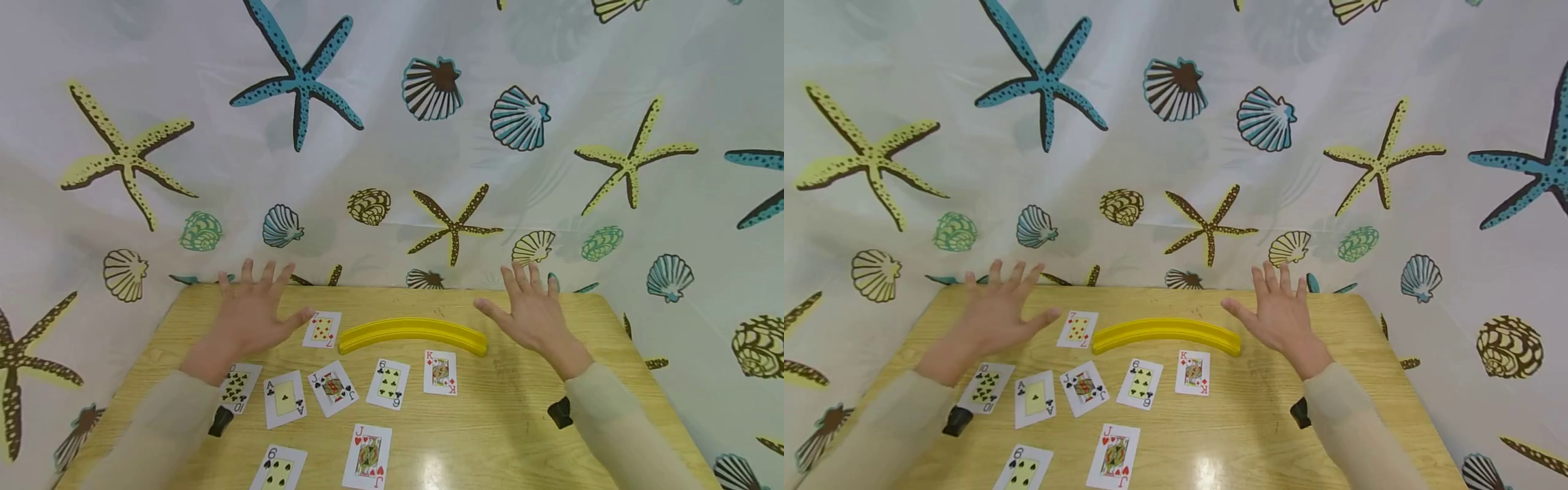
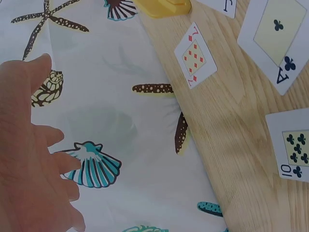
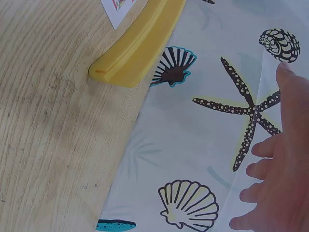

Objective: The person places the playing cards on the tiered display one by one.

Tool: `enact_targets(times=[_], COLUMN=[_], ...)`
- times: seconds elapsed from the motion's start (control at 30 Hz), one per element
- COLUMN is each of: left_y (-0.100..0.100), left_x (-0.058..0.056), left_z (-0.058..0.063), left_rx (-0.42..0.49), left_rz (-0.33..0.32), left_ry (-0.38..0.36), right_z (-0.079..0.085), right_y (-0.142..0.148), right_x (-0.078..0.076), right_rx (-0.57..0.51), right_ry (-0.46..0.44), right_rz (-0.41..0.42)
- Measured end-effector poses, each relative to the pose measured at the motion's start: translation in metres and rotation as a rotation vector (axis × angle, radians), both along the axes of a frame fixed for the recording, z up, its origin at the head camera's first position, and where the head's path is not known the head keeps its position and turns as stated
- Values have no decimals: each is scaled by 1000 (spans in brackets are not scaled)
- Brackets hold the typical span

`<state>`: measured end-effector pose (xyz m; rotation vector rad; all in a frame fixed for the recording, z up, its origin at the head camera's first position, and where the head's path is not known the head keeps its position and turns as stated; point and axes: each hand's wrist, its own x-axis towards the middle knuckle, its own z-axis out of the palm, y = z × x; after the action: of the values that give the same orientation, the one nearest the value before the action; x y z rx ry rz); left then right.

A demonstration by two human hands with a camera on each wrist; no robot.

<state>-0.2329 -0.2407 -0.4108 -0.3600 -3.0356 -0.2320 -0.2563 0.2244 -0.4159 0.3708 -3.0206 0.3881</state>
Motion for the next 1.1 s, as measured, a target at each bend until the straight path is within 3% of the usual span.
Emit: enact_targets(times=[0.7, 0.87, 1.1], left_y=[0, -4, -19], left_x=[6, 7, 11], left_z=[5, -2, -16], left_rx=[33, 67, 241], left_rz=[-8, -20, -40], left_ry=[19, 27, 6], right_z=[-6, -14, -39], right_y=[-15, -15, -13], right_x=[-6, -6, -5], right_rx=[-35, -162, -429], right_ry=[-3, -15, -3], right_rz=[31, 40, -24])
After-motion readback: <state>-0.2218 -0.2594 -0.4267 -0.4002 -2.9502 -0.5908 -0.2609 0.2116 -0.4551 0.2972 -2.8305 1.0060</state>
